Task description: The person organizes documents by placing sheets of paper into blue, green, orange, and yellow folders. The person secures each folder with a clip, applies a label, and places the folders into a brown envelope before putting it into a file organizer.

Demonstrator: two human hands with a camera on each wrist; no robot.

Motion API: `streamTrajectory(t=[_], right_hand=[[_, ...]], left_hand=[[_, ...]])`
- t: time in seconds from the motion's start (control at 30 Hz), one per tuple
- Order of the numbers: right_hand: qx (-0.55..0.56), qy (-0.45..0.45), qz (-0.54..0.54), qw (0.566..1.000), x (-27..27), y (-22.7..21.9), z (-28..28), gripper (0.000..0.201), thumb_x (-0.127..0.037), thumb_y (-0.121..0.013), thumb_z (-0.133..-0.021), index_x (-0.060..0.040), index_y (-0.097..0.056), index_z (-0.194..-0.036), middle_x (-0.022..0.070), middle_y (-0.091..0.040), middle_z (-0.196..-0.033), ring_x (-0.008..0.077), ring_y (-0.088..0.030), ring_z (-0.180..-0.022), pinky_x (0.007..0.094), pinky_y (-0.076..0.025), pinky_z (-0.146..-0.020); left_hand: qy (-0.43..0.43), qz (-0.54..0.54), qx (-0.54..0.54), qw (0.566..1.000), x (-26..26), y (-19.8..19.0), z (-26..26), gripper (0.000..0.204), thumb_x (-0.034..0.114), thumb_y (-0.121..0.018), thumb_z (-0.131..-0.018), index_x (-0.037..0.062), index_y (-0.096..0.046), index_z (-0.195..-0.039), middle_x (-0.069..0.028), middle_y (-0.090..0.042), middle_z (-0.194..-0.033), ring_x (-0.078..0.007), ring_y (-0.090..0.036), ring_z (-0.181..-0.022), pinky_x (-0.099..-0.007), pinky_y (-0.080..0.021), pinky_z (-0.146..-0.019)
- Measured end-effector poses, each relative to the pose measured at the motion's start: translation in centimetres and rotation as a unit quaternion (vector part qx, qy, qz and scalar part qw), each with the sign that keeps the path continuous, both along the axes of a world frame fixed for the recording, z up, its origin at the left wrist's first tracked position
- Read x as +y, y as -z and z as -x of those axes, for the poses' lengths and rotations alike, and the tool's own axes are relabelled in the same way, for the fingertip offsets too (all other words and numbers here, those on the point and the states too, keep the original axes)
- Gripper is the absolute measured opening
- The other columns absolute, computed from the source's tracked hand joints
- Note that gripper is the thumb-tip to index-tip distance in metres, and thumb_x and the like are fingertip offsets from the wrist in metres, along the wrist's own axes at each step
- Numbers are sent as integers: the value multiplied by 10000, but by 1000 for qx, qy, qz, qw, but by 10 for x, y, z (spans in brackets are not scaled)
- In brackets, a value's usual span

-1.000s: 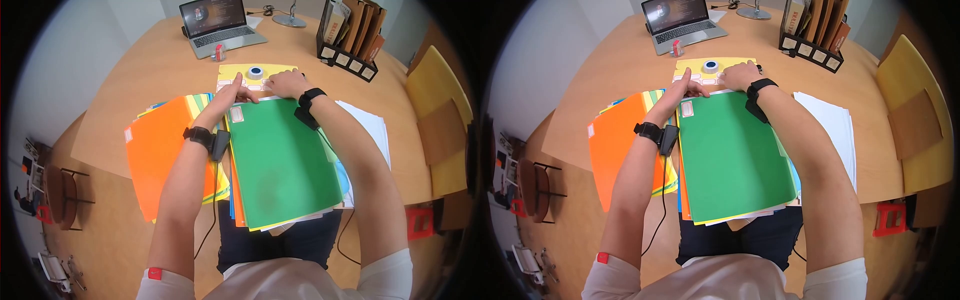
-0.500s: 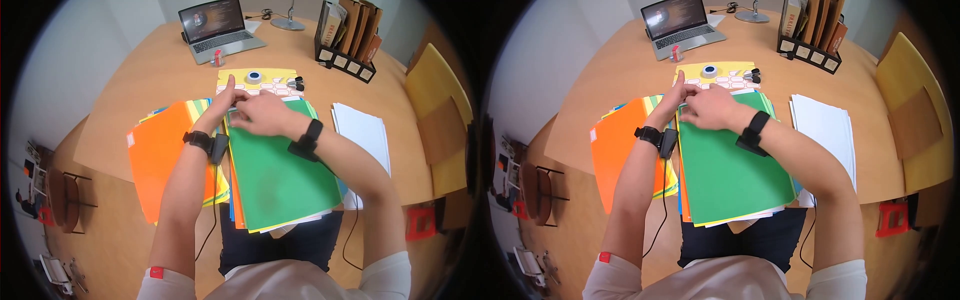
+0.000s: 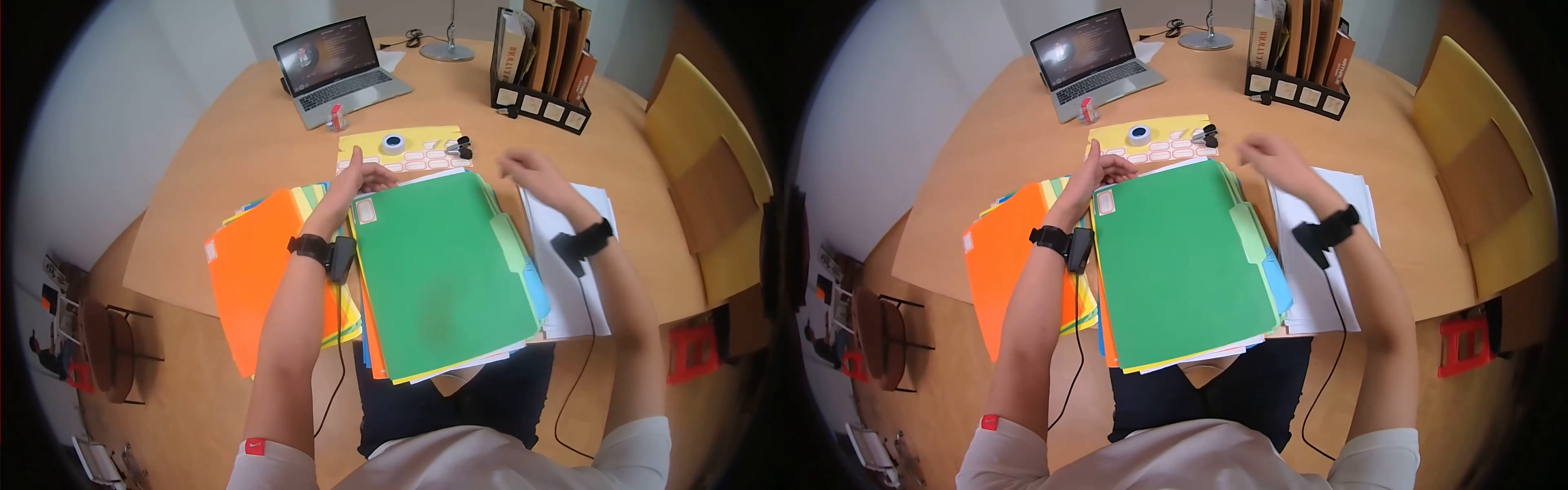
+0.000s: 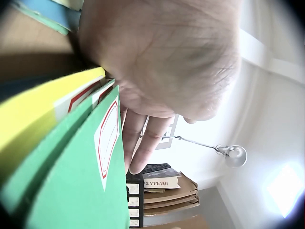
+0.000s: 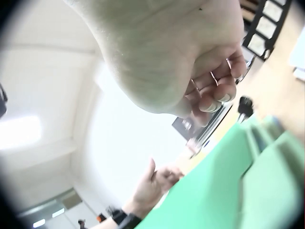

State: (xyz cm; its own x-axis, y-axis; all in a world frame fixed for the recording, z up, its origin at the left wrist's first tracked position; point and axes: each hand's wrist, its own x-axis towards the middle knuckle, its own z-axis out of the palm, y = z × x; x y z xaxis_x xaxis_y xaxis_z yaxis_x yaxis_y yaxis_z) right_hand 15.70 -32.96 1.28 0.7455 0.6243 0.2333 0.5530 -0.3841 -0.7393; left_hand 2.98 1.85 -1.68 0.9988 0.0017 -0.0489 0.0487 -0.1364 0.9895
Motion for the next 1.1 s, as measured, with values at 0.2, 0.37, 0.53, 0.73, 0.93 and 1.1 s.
streamTrajectory(t=[0.2,0.37,0.53,0.73,0.93,1.1], right_hand=[[294,135,-219,920,-99,6,-6,270,-302,-564,-1030,-108,-594,-844,-86,-390,-636,32,-340,-542,210,-253,-482],[272,152,-261,913,-112,30,-5,289,-331,-571,-1040,-123,-602,-842,-99,-382,-631,15,-317,-526,205,-215,-467],[241,137,-237,931,-111,37,-5,305,-354,-579,-1039,-111,-638,-865,-98,-409,-633,3,-322,-528,197,-215,-470],[222,131,-236,937,-114,42,-6,306,-346,-572,-1045,-104,-646,-873,-96,-417,-627,0,-324,-521,197,-219,-468],[214,127,-229,941,-112,43,-6,309,-344,-568,-1048,-103,-648,-870,-97,-410,-613,1,-324,-511,200,-217,-463],[210,135,-223,942,-112,43,-7,318,-350,-570,-1048,-104,-654,-864,-98,-416,-613,0,-336,-520,198,-225,-466]], left_hand=[[-12,18,-32,999,0,0,-1,774,545,-119,-1102,53,-713,-1029,-49,-707,-979,-134,-554,-862,-296,-451,-849],[-40,57,-152,986,14,6,-7,585,490,-314,-1105,31,-676,-1102,-70,-698,-1036,-144,-581,-962,-307,-449,-878],[-84,-32,-162,983,47,-18,0,395,355,-494,-1078,7,-648,-1183,-87,-695,-1132,-160,-614,-1048,-312,-456,-953],[-73,-421,-36,904,143,-53,76,521,361,-824,-837,54,-643,-1217,-89,-665,-1171,-214,-625,-1102,-345,-499,-966],[-99,-558,156,809,203,-47,166,819,413,-949,-626,45,-593,-1265,-142,-640,-1152,-279,-615,-1087,-391,-515,-931],[-168,-505,85,842,228,-21,181,731,377,-953,-639,46,-591,-1180,-114,-620,-1115,-258,-601,-1059,-380,-506,-920]])
